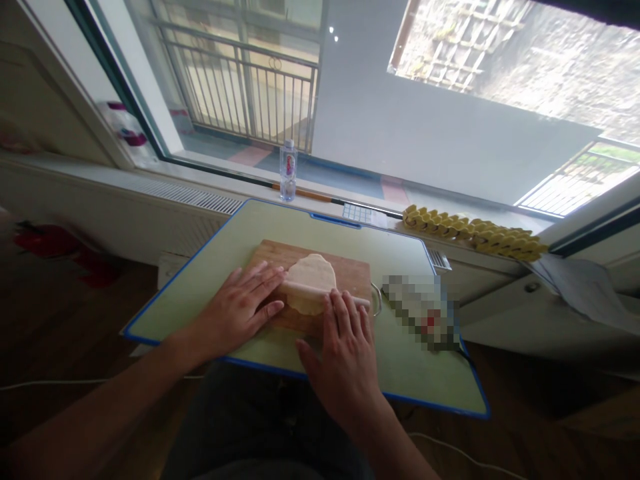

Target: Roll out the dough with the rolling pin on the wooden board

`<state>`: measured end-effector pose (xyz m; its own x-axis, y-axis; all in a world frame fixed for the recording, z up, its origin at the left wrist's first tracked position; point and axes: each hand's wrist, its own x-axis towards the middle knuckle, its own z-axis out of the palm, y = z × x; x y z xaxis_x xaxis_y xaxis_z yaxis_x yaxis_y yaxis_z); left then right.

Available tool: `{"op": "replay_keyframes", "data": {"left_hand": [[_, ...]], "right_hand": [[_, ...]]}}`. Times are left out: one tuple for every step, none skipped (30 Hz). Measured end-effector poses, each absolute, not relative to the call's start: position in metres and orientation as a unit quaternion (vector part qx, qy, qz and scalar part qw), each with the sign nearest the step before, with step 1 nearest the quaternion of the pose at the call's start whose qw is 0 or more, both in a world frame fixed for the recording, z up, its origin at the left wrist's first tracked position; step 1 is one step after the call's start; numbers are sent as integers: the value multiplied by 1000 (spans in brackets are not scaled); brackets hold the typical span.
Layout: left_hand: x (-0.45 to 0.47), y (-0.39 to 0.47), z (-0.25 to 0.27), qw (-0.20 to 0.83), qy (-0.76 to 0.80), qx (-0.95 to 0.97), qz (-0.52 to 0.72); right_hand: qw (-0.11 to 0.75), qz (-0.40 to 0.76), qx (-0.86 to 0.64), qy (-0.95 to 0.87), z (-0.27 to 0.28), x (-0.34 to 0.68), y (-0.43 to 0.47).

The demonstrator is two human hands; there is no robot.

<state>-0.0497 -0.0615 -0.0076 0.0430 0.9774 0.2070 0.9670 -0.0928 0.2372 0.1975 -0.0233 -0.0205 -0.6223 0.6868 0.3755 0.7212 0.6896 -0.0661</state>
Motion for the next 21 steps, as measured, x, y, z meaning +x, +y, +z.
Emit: {"op": "replay_keyframes", "data": {"left_hand": [[-49, -66, -9, 12, 673, 722, 163], [-48, -70, -11, 8, 671, 722, 168], [-47, -74, -13, 3, 669, 723, 173], [-46, -77, -15, -3, 667, 724, 179], [-44, -80, -16, -9, 665, 724, 184], [-43, -83, -18, -15, 664, 724, 190], [-42, -86, -20, -22, 663, 723, 194], [-40, -89, -21, -27, 662, 722, 199], [-39, -92, -23, -32, 661, 721, 203], [-37, -95, -24, -37, 661, 721, 206], [-36, -98, -25, -41, 660, 720, 209], [-35, -99, -26, -44, 659, 720, 212], [-34, -99, -26, -47, 659, 719, 213], [-33, -99, -26, -49, 661, 718, 214], [-33, -96, -26, -51, 664, 715, 212], [-32, -93, -25, -52, 669, 711, 209], [-32, -88, -24, -53, 675, 707, 204], [-33, -82, -23, -54, 682, 701, 200], [-33, -76, -22, -55, 689, 695, 196], [-33, -70, -21, -57, 696, 689, 193], [-34, -64, -21, -59, 702, 684, 192]], "right_hand": [[193, -46, -391, -899, -21, 199, -26], [198, -47, -391, -898, -22, 199, -28], [203, -49, -391, -897, -22, 200, -29], [206, -50, -390, -896, -23, 201, -31], [209, -52, -389, -896, -24, 201, -32], [212, -54, -387, -896, -24, 202, -33], [215, -55, -386, -895, -25, 203, -34], [217, -55, -385, -895, -25, 204, -35], [218, -55, -384, -896, -25, 205, -36], [220, -55, -382, -896, -26, 205, -37], [221, -55, -381, -896, -25, 206, -36], [220, -54, -381, -896, -25, 207, -35], [217, -52, -382, -897, -24, 207, -33], [213, -48, -382, -898, -23, 207, -30], [208, -45, -383, -899, -22, 206, -26], [201, -40, -383, -901, -20, 205, -20], [192, -34, -383, -903, -18, 202, -13], [182, -28, -384, -905, -16, 199, -6], [171, -20, -386, -906, -14, 195, 2], [159, -12, -391, -906, -12, 191, 11], [150, -4, -402, -903, -9, 187, 20]]}}
